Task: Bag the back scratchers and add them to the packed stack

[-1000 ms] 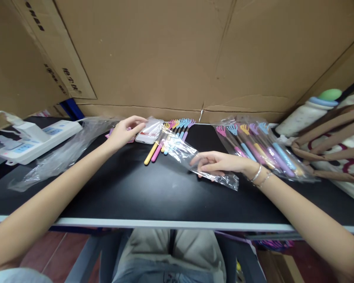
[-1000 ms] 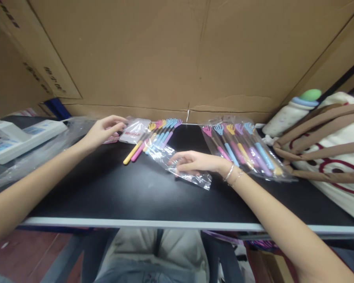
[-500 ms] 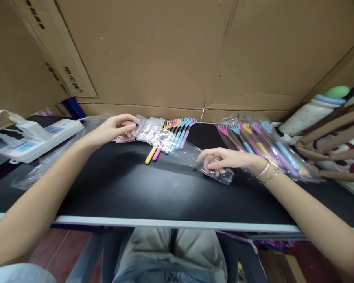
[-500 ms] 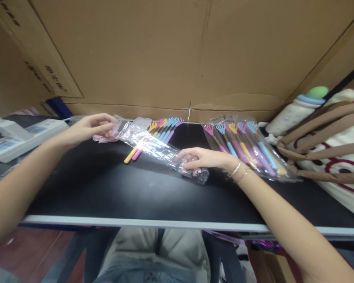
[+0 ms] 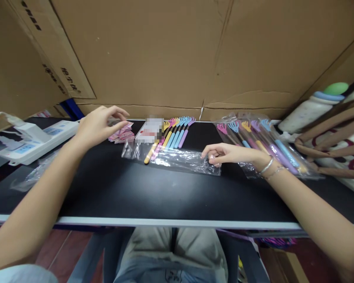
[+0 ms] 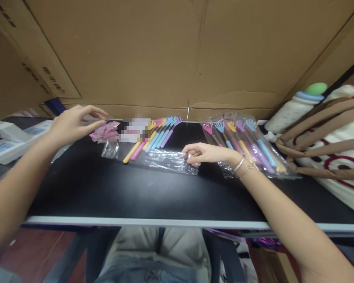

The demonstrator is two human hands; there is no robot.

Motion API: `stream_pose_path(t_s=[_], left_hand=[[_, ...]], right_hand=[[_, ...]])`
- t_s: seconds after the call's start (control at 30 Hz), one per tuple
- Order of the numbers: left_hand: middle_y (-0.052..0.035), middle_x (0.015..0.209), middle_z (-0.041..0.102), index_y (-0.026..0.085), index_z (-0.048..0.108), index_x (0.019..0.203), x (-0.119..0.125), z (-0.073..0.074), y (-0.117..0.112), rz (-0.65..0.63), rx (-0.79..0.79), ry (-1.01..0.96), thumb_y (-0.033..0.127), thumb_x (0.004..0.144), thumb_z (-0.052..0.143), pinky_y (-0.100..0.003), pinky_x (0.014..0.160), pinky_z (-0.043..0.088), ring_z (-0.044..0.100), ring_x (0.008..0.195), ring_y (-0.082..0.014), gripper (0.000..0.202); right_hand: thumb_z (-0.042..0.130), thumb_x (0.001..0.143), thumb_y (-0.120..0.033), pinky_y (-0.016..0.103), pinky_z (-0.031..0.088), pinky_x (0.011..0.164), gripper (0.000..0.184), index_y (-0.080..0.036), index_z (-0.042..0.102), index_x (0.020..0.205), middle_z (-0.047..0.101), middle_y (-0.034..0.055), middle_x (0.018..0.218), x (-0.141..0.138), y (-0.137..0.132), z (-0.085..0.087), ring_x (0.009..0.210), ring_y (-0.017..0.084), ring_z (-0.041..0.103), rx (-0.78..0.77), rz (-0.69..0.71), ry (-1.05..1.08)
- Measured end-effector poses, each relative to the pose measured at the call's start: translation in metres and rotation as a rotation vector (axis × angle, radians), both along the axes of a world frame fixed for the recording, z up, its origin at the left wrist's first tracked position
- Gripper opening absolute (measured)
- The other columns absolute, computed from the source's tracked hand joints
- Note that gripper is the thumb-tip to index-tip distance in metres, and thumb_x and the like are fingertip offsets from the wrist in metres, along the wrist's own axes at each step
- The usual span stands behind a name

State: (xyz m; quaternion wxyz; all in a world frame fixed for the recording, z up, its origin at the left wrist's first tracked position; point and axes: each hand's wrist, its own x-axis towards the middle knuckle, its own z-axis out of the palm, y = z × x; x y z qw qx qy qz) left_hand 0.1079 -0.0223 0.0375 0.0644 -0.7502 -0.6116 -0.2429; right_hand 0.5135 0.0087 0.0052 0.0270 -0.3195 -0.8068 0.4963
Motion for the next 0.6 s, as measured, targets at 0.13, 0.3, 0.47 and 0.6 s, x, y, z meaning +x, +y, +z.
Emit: stream_pose_path(t_s=[0.13,0.3,0.47,0.6], left_hand=[[-0.0011,0.104,0.067,0.026,0.064,0.103,0.04,-0.001,-0.013,-0.087,0.182,0.012,0.044,0.087,0.049,-0.033,0.08,0.042,0.053,0.101,-0.0241,0.028],[-0.0044,0.109,0.064,0.024,0.06,0.112,0.106,-0.024,-0.031,-0.432,0.075,0.194,0.048,0.088,0.052,-0.031,0.08,0.043,0.053,0.105,-0.0226,0.035],[-0.0069,0.116,0.061,0.021,0.046,0.129,0.15,-0.053,-0.032,-0.601,0.086,0.323,0.049,0.082,0.061,-0.031,0.081,0.043,0.055,0.107,-0.0229,0.056],[-0.0069,0.113,0.061,0.02,0.045,0.128,0.162,-0.064,-0.024,-0.602,0.098,0.28,0.043,0.085,0.059,-0.03,0.077,0.044,0.056,0.104,-0.0218,0.051]], right_hand=[[0.06,0.084,-0.043,0.024,0.043,0.057,0.037,-0.014,0.061,0.107,0.053,-0.0031,0.065,-0.003,0.0,-0.004,0.059,0.009,0.05,0.053,0.002,0.0],[0.058,0.085,-0.043,0.021,0.043,0.052,0.038,-0.016,0.059,0.112,0.051,-0.0034,0.067,-0.009,-0.003,-0.01,0.059,0.009,0.053,0.129,-0.057,0.038],[0.062,0.083,-0.042,0.022,0.045,0.053,0.04,-0.016,0.054,0.113,0.054,-0.0035,0.068,-0.018,-0.008,-0.016,0.06,0.01,0.056,0.091,-0.135,0.193],[0.066,0.08,-0.04,0.023,0.047,0.056,0.041,-0.016,0.053,0.111,0.055,-0.005,0.063,-0.026,-0.01,-0.021,0.057,0.01,0.056,0.07,-0.244,0.327]])
